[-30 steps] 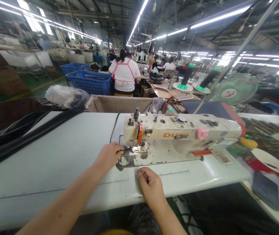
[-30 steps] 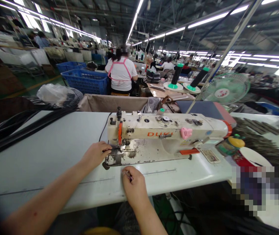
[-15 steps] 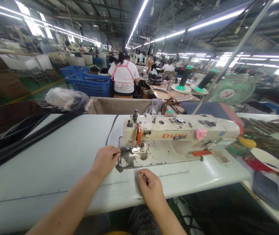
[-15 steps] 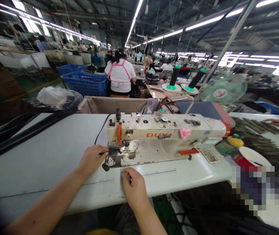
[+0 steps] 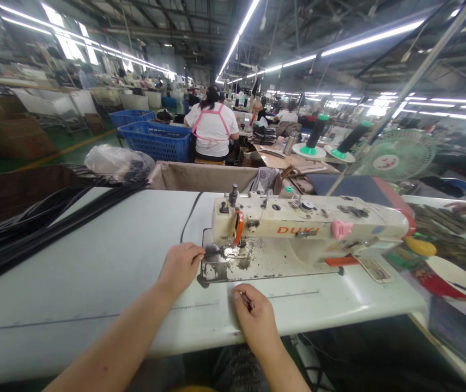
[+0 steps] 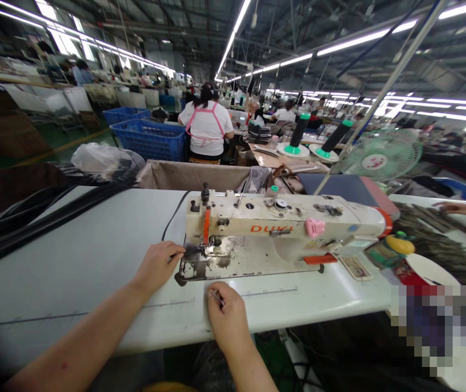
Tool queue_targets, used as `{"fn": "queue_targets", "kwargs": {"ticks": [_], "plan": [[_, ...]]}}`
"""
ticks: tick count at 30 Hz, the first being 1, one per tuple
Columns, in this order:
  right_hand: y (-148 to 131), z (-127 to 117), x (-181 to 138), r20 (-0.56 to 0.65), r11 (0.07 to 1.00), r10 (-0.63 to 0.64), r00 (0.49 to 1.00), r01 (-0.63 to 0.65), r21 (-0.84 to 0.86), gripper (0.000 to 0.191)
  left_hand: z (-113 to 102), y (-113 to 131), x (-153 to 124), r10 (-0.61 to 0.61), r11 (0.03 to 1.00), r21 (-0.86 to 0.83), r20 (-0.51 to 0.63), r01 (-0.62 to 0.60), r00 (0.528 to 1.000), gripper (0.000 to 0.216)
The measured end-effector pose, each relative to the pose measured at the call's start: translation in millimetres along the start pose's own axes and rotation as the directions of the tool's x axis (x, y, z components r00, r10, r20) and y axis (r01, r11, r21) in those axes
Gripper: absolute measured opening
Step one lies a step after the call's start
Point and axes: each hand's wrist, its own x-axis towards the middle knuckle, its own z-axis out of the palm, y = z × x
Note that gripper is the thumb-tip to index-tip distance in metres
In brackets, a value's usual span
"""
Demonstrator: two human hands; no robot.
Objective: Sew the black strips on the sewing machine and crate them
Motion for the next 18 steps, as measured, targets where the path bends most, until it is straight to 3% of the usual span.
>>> {"fn": "queue_targets", "kwargs": {"ticks": [7, 12, 18], "plan": [[0.2, -1.9, 0.6, 0.014, 1.0, 0.016, 1.0, -0.016, 0.004, 0.026, -0.4, 1.6, 0.6, -0.007, 1.0, 0.005, 0.006, 0.007, 1.0, 0.017], [-1.1, -2.8, 0.6, 0.008, 1.0, 0.023, 1.0, -0.023, 0.012, 0.025, 1.2, 0.4, 0.5, 0.014, 1.0, 0.006, 0.025, -0.015, 1.0, 0.027], [-4.3, -2.5, 1.5, 0.001, 1.0, 0.028, 1.0, -0.028, 0.008, 0.024, -2.8, 1.8, -1.7, 0.035, 0.997, 0.07, -0.04, -0.032, 0.999, 0.033]]}}
